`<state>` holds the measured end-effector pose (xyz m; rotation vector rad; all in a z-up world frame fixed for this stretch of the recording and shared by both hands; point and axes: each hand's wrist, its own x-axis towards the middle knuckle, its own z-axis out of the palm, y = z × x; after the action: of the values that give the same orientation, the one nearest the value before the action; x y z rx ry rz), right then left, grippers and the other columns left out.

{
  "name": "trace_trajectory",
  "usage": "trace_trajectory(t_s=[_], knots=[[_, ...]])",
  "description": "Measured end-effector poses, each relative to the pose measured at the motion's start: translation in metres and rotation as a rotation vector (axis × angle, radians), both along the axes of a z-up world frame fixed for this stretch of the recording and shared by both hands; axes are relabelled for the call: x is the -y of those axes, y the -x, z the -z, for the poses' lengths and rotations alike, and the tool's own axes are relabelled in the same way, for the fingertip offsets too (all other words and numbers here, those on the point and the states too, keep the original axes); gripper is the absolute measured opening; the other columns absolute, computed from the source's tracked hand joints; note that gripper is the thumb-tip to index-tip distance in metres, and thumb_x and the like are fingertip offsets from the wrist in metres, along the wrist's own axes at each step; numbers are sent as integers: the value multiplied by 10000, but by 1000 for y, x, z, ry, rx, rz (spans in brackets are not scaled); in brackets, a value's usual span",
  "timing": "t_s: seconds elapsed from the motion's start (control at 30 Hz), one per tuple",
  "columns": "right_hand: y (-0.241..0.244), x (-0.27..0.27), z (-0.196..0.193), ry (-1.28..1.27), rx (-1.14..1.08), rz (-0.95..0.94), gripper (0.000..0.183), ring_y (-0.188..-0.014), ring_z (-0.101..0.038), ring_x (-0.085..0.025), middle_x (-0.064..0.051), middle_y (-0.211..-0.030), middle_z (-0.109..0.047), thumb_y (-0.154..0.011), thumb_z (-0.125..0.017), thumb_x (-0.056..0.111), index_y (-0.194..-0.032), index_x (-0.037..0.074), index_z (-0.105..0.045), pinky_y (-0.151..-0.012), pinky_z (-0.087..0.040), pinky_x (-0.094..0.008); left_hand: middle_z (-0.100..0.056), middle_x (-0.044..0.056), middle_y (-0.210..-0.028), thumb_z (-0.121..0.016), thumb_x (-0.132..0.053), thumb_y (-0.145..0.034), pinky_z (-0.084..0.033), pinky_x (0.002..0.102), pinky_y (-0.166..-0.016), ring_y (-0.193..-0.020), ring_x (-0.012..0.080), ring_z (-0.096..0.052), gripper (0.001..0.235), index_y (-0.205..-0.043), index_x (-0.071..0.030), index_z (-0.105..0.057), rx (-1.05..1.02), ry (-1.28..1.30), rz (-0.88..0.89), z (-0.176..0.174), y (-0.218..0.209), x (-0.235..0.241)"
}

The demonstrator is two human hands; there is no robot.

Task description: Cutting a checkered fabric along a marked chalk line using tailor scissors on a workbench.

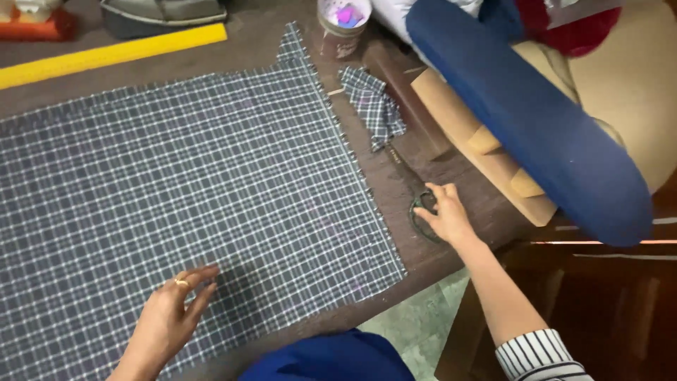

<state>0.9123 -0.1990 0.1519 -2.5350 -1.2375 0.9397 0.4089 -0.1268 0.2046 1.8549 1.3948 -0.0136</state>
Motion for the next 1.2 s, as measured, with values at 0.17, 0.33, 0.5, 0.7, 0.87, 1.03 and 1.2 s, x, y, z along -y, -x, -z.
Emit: trace_trajectory(t_s=[0.17,0.33,0.5,0.7,0.87,1.03,1.2], knots=[[1,3,-4,-21,52,6,626,-839,-587,-266,-112,-1254,-416,-851,-684,315,-1406,174,-429,-866,-499,-380,-667,23,-1245,-561,-249,-884,-526,380,-889,-1116,227,-660,308,-1152,-143,-670,77,-36,16,2,4,9],[-5,12,17,-125,161,-81,632,-945,-547,-261,-56,-945,-505,-804,-674,230,-1365,66,-432,-842,-443,-392,-613,21,-1298,-550,-216,-899,-565,419,-853,-1059,242,-677,316,-1204,-161,-613,45,47,91,-8,-4,6],[33,46,-35,-9,-20,212,319,-931,-582,-201,-105,-964,-632,-869,-593,196,-1156,109,-482,-803,-462,-317,-594,62,-1300,-551,-178,-895,-536,421,-897,-1123,268,-603,341,-1222,-98,-606,168,-82,314,-2,-23,-7],[52,161,-9,22,-147,252,236,-658,-625,-275,-128,-653,-613,-837,-646,301,-896,77,-604,-615,-486,-398,-610,132,-1242,-648,-141,-846,-466,462,-950,-1174,369,-553,342,-1182,-77,-646,339,-513,634,22,-84,-18],[137,179,-106,115,-410,516,373,-416,-402,-167,-63,-464,-459,-918,-560,331,-730,10,-590,-389,-320,-269,-537,104,-1358,-575,-185,-896,-351,544,-1043,-1298,357,-445,384,-1273,-114,-588,381,-586,852,64,-140,-8],[169,220,-104,111,-753,521,492,-393,-312,-101,11,-535,-360,-998,-349,530,-792,108,-495,-289,-323,-231,-468,72,-1430,-539,-230,-933,-245,572,-1099,-1344,312,-381,427,-1352,-151,-520,410,-663,942,101,-169,-2],[203,255,-97,143,-1012,713,552,-540,-233,-116,-11,-676,-311,-935,-272,549,-993,84,-562,-440,-225,-254,-362,77,-1515,-414,-338,-1006,-178,618,-1127,-1397,324,-314,510,-1462,-112,-383,328,-778,969,86,-169,6]])
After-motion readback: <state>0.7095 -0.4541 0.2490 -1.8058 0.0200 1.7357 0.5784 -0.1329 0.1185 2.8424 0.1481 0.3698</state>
